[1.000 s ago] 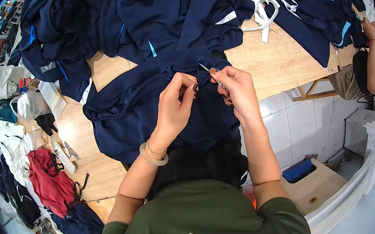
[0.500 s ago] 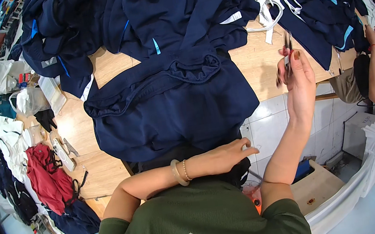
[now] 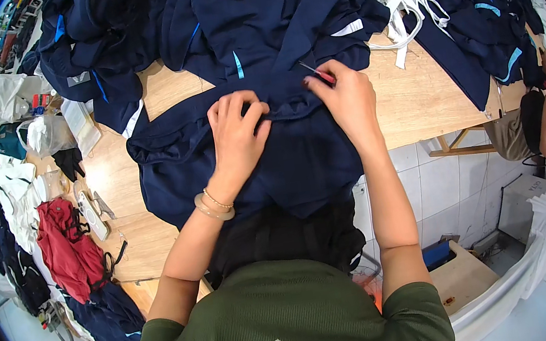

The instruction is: The person trims loose threads from a garment using a pair of thread snips while holding and turning the fabric by hand.

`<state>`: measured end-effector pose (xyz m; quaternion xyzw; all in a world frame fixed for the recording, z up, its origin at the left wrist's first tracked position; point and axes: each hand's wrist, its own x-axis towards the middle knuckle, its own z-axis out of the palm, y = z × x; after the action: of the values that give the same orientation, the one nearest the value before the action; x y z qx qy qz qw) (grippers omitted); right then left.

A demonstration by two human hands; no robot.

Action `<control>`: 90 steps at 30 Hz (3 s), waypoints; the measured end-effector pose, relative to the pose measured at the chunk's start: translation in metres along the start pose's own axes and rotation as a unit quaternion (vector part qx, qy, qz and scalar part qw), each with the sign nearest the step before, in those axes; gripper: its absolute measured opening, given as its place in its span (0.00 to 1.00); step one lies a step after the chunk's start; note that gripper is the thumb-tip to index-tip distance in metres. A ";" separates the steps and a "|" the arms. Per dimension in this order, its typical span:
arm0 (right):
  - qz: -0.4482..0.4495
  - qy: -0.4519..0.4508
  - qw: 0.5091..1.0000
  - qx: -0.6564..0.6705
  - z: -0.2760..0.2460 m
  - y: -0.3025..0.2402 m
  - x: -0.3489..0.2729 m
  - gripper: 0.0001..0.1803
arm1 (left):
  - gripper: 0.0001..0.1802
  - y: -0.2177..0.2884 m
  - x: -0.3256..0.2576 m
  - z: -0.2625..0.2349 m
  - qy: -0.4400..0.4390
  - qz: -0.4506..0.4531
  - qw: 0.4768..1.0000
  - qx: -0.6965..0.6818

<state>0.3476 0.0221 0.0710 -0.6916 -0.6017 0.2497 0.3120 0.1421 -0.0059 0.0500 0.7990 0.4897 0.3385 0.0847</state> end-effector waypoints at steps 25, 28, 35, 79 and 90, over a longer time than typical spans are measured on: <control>0.066 0.127 0.947 0.287 0.038 0.046 0.003 0.17 | 0.15 0.024 0.014 0.025 -0.050 -0.151 0.987 -0.021; 0.058 0.118 0.953 0.273 0.038 0.044 0.002 0.17 | 0.17 0.022 0.018 0.035 -0.036 -0.133 0.990 -0.006; 0.055 0.121 0.947 0.293 0.040 0.043 0.005 0.11 | 0.06 0.024 0.015 0.050 0.056 -0.223 0.967 -0.109; -0.066 -0.068 0.993 0.072 0.063 -0.014 0.029 0.10 | 0.15 -0.123 -0.003 -0.046 -0.159 -0.199 0.945 -0.204; 0.089 -0.034 0.962 0.256 -0.027 0.043 0.031 0.13 | 0.13 -0.162 -0.059 -0.156 0.104 -0.309 0.933 -0.153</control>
<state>0.4007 0.0458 0.0592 -0.6307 -0.4639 0.4452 0.4345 -0.0898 -0.0041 0.0658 0.5459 0.6607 0.4476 0.2552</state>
